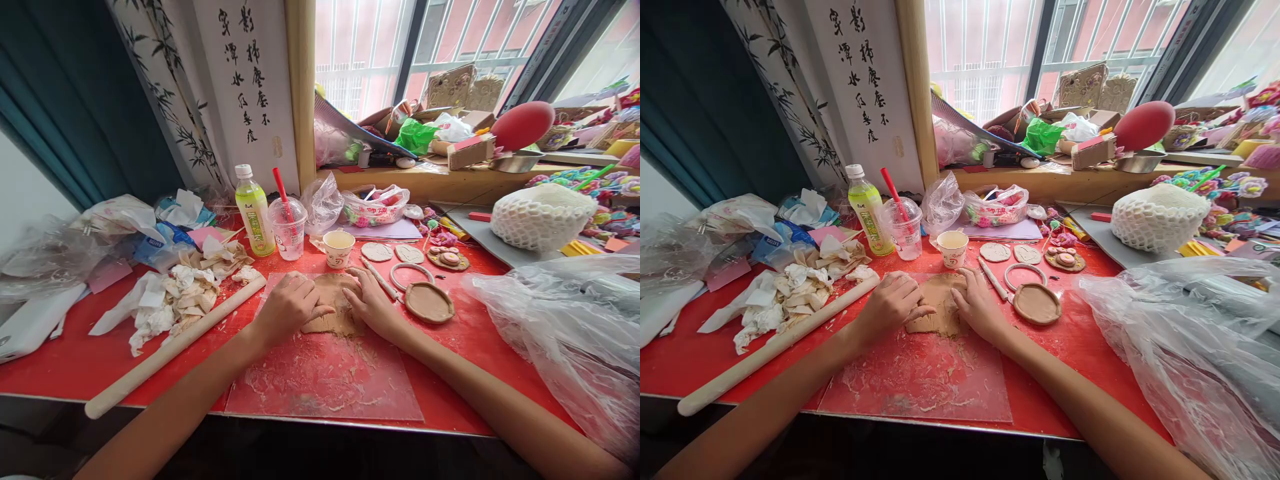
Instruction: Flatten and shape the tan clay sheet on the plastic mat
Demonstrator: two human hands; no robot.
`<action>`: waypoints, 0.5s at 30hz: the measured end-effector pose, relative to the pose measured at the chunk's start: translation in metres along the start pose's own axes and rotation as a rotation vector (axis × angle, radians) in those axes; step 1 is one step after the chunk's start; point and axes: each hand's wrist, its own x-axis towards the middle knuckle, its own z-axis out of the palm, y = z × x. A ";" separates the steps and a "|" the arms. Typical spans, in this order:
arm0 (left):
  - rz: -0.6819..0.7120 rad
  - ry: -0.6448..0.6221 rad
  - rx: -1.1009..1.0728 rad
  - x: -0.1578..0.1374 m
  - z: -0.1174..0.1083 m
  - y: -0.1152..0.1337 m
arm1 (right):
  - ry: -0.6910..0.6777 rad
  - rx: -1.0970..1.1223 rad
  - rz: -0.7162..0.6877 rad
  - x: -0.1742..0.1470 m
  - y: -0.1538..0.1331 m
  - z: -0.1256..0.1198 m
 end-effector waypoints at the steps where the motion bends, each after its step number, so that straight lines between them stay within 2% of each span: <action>1: -0.016 0.006 -0.002 0.000 0.000 0.000 | -0.002 0.000 0.003 0.000 0.000 0.000; 7: -0.096 0.051 -0.025 -0.002 0.002 0.003 | -0.006 -0.002 0.024 -0.001 -0.001 -0.001; 15: -0.062 0.042 -0.046 0.000 -0.002 -0.001 | -0.010 0.010 0.023 0.000 -0.003 -0.002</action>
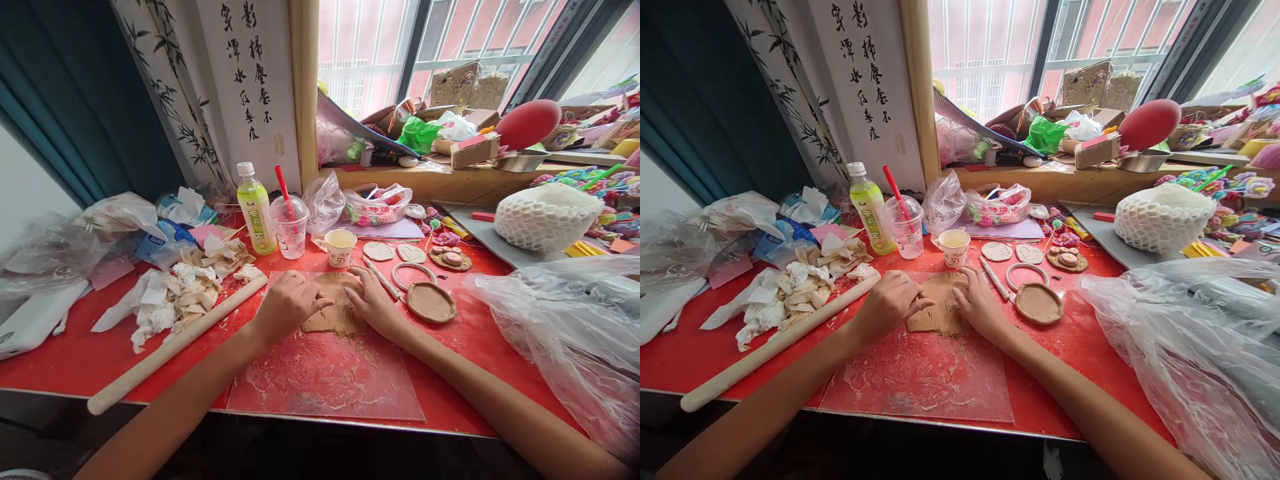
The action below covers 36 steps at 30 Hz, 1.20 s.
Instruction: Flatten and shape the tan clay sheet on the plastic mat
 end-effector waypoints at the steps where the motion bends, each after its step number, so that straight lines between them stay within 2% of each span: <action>1: -0.009 -0.001 -0.004 0.000 0.000 0.001 | -0.001 0.003 0.001 0.000 0.000 0.000; 6: -0.054 0.003 -0.012 0.001 -0.001 0.002 | 0.000 0.030 0.013 0.000 -0.001 0.000; 14: -0.006 -0.025 0.006 0.000 0.000 0.001 | -0.006 0.188 0.091 0.000 -0.011 -0.009; 20: -0.004 0.020 -0.033 0.000 0.000 0.004 | -0.205 0.446 0.115 -0.004 -0.027 -0.015; 24: 0.059 0.100 -0.033 0.000 -0.002 0.004 | -0.390 0.632 0.093 -0.007 -0.036 -0.013; 27: 0.114 0.139 -0.029 0.001 -0.004 0.005 | -0.477 0.742 0.126 -0.008 -0.040 -0.011; 36: 0.160 0.111 0.018 -0.001 -0.002 0.009 | -0.452 0.880 0.290 -0.009 -0.040 -0.008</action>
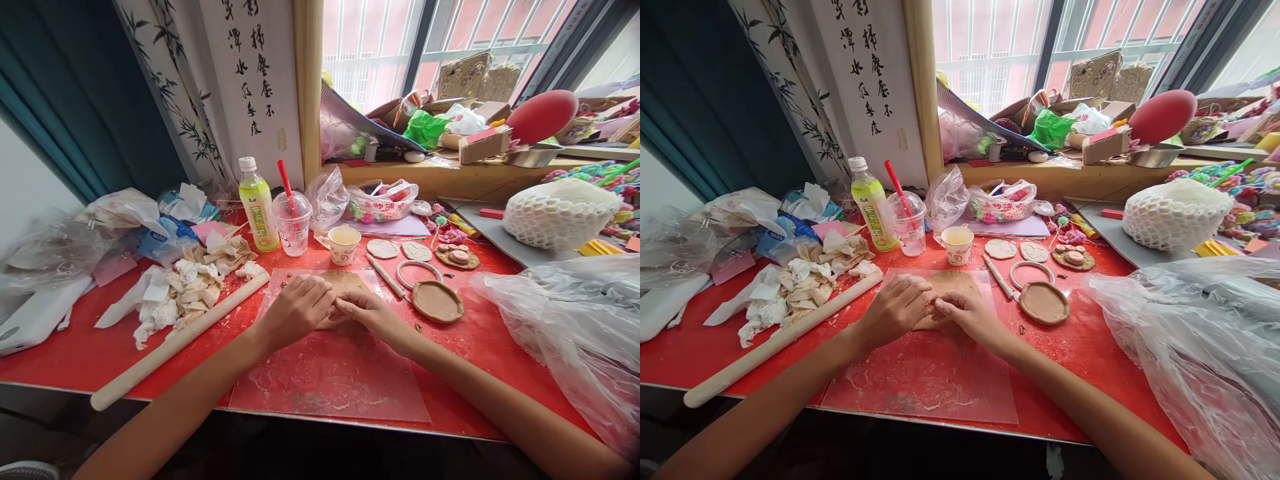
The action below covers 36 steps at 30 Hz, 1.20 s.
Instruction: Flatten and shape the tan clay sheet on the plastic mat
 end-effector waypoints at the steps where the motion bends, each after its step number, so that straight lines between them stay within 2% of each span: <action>1: 0.005 -0.003 -0.005 0.000 0.000 0.000 | 0.004 0.013 0.005 0.000 0.000 0.000; 18: 0.032 -0.025 -0.010 -0.001 -0.003 0.002 | -0.086 0.109 0.065 -0.003 -0.001 0.001; 30: 0.134 0.019 0.075 0.000 -0.009 -0.001 | -0.109 -0.017 0.027 -0.003 -0.002 -0.003; 36: 0.055 0.050 0.052 -0.001 -0.006 0.000 | -0.074 -0.136 -0.020 -0.004 -0.013 -0.003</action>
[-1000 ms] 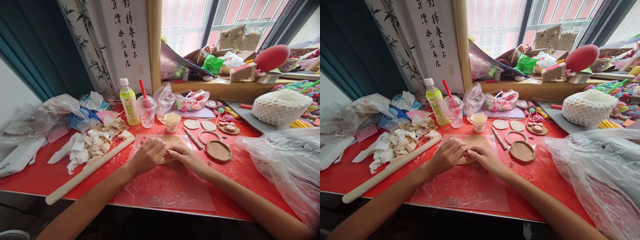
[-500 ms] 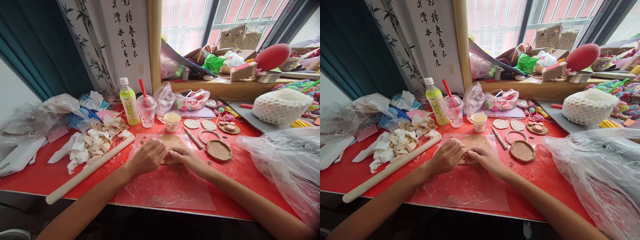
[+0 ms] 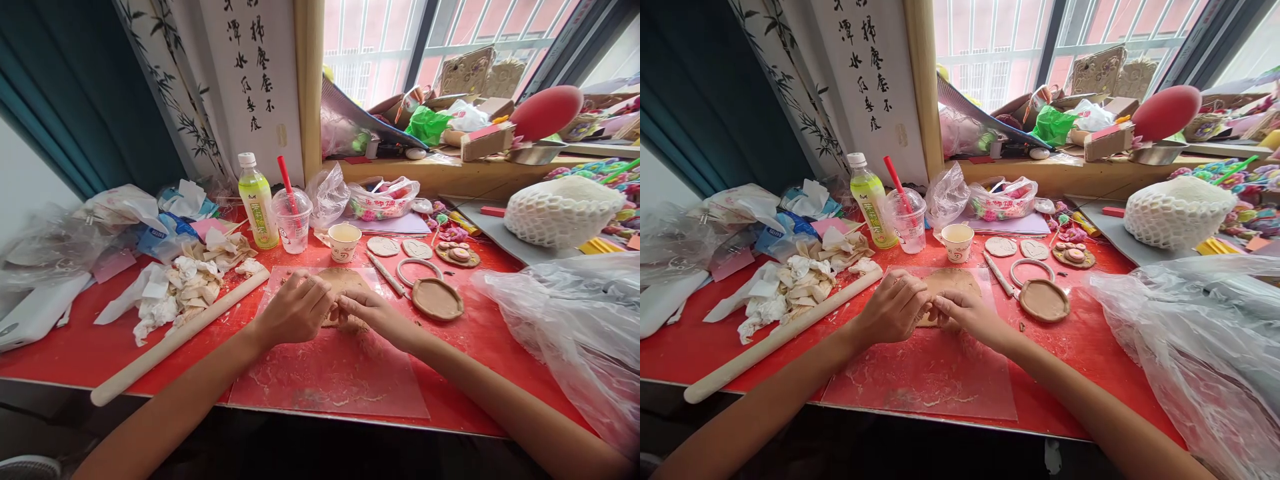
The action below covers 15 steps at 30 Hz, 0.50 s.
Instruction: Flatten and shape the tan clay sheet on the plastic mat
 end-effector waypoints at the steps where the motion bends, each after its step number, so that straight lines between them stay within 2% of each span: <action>1: -0.019 -0.002 -0.005 0.000 0.001 0.001 | 0.006 -0.012 -0.002 0.000 -0.001 0.000; 7: -0.133 0.000 -0.065 0.003 0.000 0.000 | 0.086 -0.026 0.005 0.002 0.001 0.000; 12: -0.326 0.091 -0.058 0.005 -0.008 -0.014 | 0.272 0.032 0.047 0.006 0.016 -0.013; 15: -0.339 0.096 -0.034 0.004 -0.007 -0.017 | 0.332 0.047 0.050 0.007 0.021 -0.018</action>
